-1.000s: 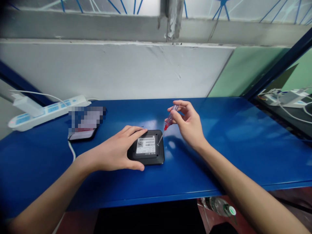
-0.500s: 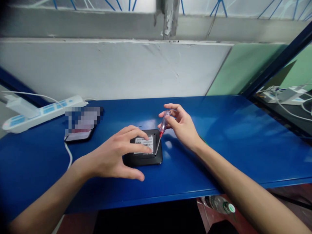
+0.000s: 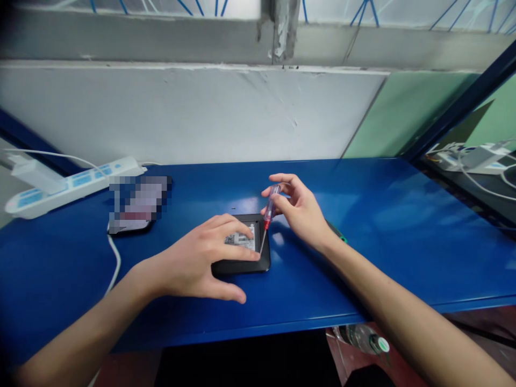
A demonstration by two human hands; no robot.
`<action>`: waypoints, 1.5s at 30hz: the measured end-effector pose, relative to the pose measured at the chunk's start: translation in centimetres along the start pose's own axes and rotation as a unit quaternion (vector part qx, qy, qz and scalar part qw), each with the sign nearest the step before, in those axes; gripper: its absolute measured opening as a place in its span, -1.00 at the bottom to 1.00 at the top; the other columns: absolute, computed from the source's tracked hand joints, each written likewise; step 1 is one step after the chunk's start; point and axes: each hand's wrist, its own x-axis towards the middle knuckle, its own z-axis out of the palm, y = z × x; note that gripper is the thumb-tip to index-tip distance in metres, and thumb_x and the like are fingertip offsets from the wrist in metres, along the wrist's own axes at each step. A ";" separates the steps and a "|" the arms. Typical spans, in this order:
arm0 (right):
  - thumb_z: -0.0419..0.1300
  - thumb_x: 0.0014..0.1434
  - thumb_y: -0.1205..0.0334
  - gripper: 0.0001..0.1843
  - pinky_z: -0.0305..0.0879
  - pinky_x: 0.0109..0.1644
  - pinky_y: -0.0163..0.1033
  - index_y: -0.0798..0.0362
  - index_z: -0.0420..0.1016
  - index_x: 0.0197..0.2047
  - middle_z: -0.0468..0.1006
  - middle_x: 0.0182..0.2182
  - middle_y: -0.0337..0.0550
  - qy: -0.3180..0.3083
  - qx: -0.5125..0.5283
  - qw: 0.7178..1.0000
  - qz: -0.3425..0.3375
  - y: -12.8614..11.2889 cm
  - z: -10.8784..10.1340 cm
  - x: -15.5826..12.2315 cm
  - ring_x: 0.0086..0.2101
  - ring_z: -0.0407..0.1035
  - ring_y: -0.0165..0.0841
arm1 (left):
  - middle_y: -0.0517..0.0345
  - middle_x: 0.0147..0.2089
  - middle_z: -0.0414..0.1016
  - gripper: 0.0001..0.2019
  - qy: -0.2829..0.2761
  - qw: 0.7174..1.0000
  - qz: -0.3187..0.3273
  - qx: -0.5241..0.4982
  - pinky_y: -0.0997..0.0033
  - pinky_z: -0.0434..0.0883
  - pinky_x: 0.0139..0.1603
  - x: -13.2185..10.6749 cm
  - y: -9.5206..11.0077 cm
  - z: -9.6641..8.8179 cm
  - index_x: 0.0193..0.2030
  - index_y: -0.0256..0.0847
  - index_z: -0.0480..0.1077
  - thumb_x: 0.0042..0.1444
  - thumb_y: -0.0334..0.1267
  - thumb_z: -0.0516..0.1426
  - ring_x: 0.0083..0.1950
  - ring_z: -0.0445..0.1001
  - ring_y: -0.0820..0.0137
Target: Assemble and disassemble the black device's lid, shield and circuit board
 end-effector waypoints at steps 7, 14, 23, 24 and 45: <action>0.26 0.21 0.22 -0.72 0.60 -0.31 -0.17 -0.08 0.37 -0.01 0.56 -0.22 -0.26 0.076 -0.020 0.996 -0.047 0.2 -0.5 0.3 -0.39 0.59 -0.36 | -0.01 0.09 0.49 -0.53 0.015 1.000 0.003 -0.006 0.10 0.33 0.21 -0.1 0.1 0.1 0.02 -0.09 0.57 0.09 0.15 0.33 0.12 0.42 0.13; 0.29 0.22 0.14 -0.72 0.63 -0.05 -0.07 -0.09 0.34 -0.03 0.54 -0.09 -0.17 0.152 -0.031 0.981 -0.112 0.6 -1.0 0.9 -0.18 0.63 -0.27 | 0.02 0.09 0.50 -0.66 0.050 0.994 -0.082 0.050 0.11 0.35 0.18 -0.4 -0.4 -0.9 0.01 -0.15 0.50 0.22 0.01 0.24 0.10 0.42 0.16; 0.34 0.17 0.07 -0.64 0.58 0.08 0.02 -0.10 0.23 -0.12 0.62 -0.14 -0.14 0.096 -0.034 0.994 -0.047 1.5 -0.1 0.7 -0.08 0.59 -0.23 | -0.13 0.26 0.38 -0.08 -0.083 0.966 -0.244 0.036 0.06 0.37 0.16 -2.1 -1.2 -2.7 0.29 -0.19 0.27 -0.10 0.36 0.29 0.24 0.38 -0.07; 0.33 0.18 0.08 -0.64 0.57 0.09 0.03 -0.10 0.22 -0.12 0.61 -0.13 -0.14 0.090 -0.041 0.994 -0.046 1.6 0.0 0.6 -0.07 0.58 -0.23 | -0.13 0.26 0.38 -0.07 -0.087 0.965 -0.243 0.036 0.05 0.36 0.17 -2.1 -1.2 -2.7 0.29 -0.20 0.27 -0.12 0.35 0.31 0.25 0.37 -0.08; 0.35 0.15 0.05 -0.62 0.60 0.00 -0.02 -0.09 0.22 -0.15 0.59 -0.19 -0.17 0.129 -0.049 0.988 -0.063 1.8 -0.1 1.0 -0.15 0.59 -0.26 | -0.18 0.32 0.31 -0.10 -0.082 0.971 -0.222 0.017 0.05 0.31 0.25 -1.8 -1.1 -2.0 0.32 -0.24 0.21 -0.04 0.26 0.28 0.33 0.28 -0.07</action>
